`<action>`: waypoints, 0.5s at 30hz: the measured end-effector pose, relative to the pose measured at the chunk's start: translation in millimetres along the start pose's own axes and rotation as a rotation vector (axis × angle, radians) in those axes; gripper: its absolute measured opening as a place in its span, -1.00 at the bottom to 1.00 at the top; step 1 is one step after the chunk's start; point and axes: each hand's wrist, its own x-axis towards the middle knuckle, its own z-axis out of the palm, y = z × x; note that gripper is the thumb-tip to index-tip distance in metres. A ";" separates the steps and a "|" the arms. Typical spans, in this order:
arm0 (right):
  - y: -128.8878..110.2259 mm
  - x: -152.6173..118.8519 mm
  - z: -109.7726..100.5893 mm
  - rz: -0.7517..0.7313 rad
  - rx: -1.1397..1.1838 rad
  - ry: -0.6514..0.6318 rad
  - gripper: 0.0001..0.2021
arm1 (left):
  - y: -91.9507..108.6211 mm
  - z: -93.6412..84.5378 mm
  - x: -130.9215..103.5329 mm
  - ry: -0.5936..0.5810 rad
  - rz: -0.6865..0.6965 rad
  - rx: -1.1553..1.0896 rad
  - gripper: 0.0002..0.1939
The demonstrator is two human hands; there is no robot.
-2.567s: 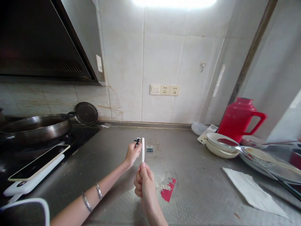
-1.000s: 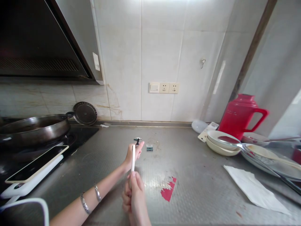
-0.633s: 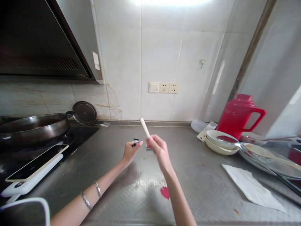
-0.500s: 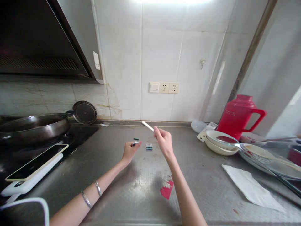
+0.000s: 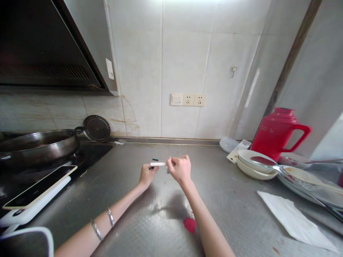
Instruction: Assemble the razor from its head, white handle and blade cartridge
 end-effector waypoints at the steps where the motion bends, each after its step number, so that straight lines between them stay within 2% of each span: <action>1: 4.8 -1.3 1.9 -0.003 -0.004 -0.005 -0.52 | 0.2 -0.3 -0.1 0.005 0.008 0.006 -0.64; 5: 22.7 -4.8 4.0 0.039 -0.017 0.014 -0.52 | 2.8 -2.5 -0.4 0.045 0.034 0.016 -0.62; 12: -0.6 -2.9 8.1 0.053 0.061 0.021 -0.52 | 2.5 1.8 -2.6 0.042 -0.025 0.093 -0.65; 15: 11.9 -6.0 13.1 0.031 0.074 0.010 -0.51 | 4.6 0.9 -3.4 0.042 -0.008 0.060 -0.64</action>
